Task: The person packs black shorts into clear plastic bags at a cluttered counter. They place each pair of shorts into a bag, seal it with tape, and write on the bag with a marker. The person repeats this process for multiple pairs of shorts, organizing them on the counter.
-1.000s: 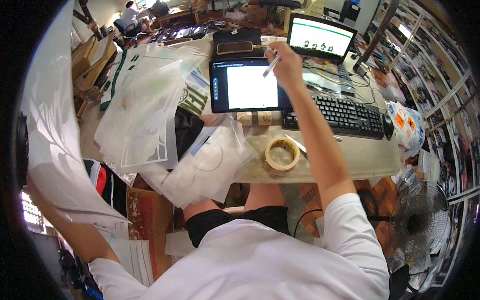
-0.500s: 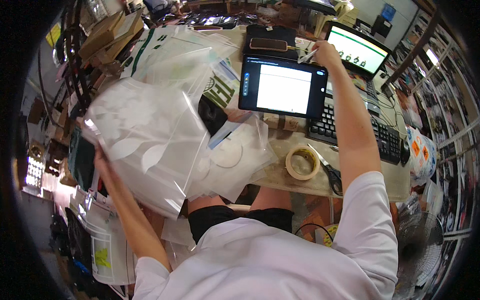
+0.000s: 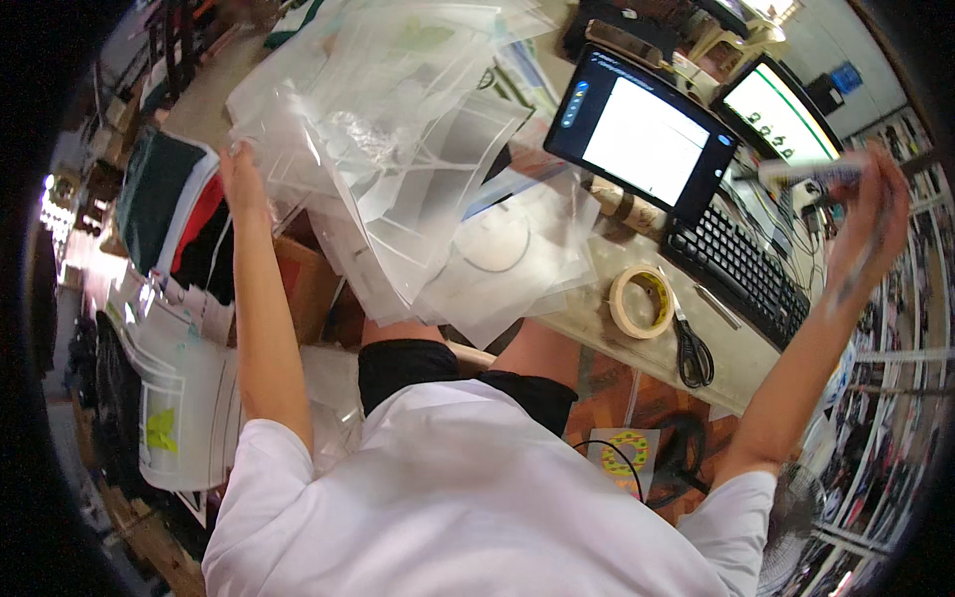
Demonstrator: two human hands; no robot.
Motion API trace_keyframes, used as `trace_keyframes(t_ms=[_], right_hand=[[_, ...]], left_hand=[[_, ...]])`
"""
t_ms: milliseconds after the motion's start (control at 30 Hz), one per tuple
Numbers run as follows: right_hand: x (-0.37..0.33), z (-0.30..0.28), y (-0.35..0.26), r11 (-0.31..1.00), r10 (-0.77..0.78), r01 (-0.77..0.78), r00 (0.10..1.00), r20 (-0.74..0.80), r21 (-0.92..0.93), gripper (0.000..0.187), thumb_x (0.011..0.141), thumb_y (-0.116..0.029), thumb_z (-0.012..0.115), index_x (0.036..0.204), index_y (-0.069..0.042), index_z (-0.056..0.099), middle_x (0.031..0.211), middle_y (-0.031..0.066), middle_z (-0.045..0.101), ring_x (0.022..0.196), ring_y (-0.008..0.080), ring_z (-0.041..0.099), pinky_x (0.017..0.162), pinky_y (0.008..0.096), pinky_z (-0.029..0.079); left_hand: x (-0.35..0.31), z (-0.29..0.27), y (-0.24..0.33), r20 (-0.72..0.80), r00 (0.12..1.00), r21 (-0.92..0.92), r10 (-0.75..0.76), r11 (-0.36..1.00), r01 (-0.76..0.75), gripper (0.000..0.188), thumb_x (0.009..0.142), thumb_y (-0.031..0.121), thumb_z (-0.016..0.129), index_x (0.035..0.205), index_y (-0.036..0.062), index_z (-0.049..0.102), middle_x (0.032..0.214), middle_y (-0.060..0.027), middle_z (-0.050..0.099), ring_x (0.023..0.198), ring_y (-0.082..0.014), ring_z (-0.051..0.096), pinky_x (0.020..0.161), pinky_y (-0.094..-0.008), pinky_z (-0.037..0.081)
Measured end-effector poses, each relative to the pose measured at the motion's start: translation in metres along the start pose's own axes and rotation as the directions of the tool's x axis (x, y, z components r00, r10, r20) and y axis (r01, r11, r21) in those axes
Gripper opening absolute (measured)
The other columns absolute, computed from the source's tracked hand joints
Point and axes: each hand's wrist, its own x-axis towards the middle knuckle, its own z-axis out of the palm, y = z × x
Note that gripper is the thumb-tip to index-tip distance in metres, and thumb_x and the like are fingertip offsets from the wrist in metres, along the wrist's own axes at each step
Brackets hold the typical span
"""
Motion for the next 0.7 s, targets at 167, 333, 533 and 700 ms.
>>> trace_keyframes(t_ms=[167, 333, 533, 700], right_hand=[[-0.080, 0.062, -0.080, 0.964, -0.083, 0.037, 0.982, 0.168, 0.262, 0.032, 0.092, -0.029, 0.063, 0.106, -0.002, 0.054, 0.089, 0.0153, 0.061, 0.069, 0.0178, 0.057, 0.061, 0.0263, 0.047], [-0.120, 0.164, -0.155, 0.807, -0.165, -0.088, 0.916, 0.365, 0.585, 0.041, 0.085, -0.038, 0.071, 0.095, -0.003, 0.052, 0.081, 0.0162, 0.060, 0.060, 0.0174, 0.057, 0.053, 0.0257, 0.046], [-0.143, 0.212, -0.186, 0.631, 0.028, -0.489, 0.790, 0.612, 0.602, 0.043, 0.081, -0.035, 0.076, 0.097, -0.003, 0.053, 0.079, 0.0073, 0.057, 0.066, 0.0117, 0.054, 0.056, 0.0224, 0.042], [-0.144, 0.240, -0.174, 0.509, -0.110, -0.700, 0.524, 0.845, 0.501, 0.033, 0.084, -0.033, 0.071, 0.085, -0.005, 0.054, 0.065, 0.0008, 0.050, 0.060, 0.0082, 0.047, 0.056, 0.0218, 0.035]], left_hand=[[-0.156, -0.032, 0.105, 0.123, 0.946, 0.043, 0.299, 0.951, -0.306, 0.045, 0.097, 0.026, 0.052, 0.131, -0.0041, 0.046, 0.130, -0.0171, 0.050, 0.120, -0.0258, 0.048, 0.103, -0.0364, 0.034], [-0.246, -0.027, 0.141, 0.816, 0.545, -0.124, 0.193, 0.979, -0.161, 0.033, 0.091, 0.035, 0.061, 0.098, 0.0030, 0.055, 0.107, -0.0144, 0.061, 0.086, -0.0262, 0.060, 0.071, -0.0355, 0.047], [-0.251, -0.042, 0.125, 0.902, 0.417, -0.109, 0.113, 0.993, -0.034, 0.026, 0.098, 0.028, 0.052, 0.095, 0.0022, 0.051, 0.066, -0.0094, 0.050, 0.058, -0.0266, 0.052, 0.055, -0.0408, 0.040], [-0.259, -0.057, 0.122, 0.995, 0.094, -0.099, 0.035, 0.524, 0.846, 0.044, 0.100, 0.047, 0.040, 0.081, 0.0075, 0.044, 0.062, 0.0006, 0.039, 0.054, -0.0130, 0.036, 0.049, -0.0288, 0.030]])
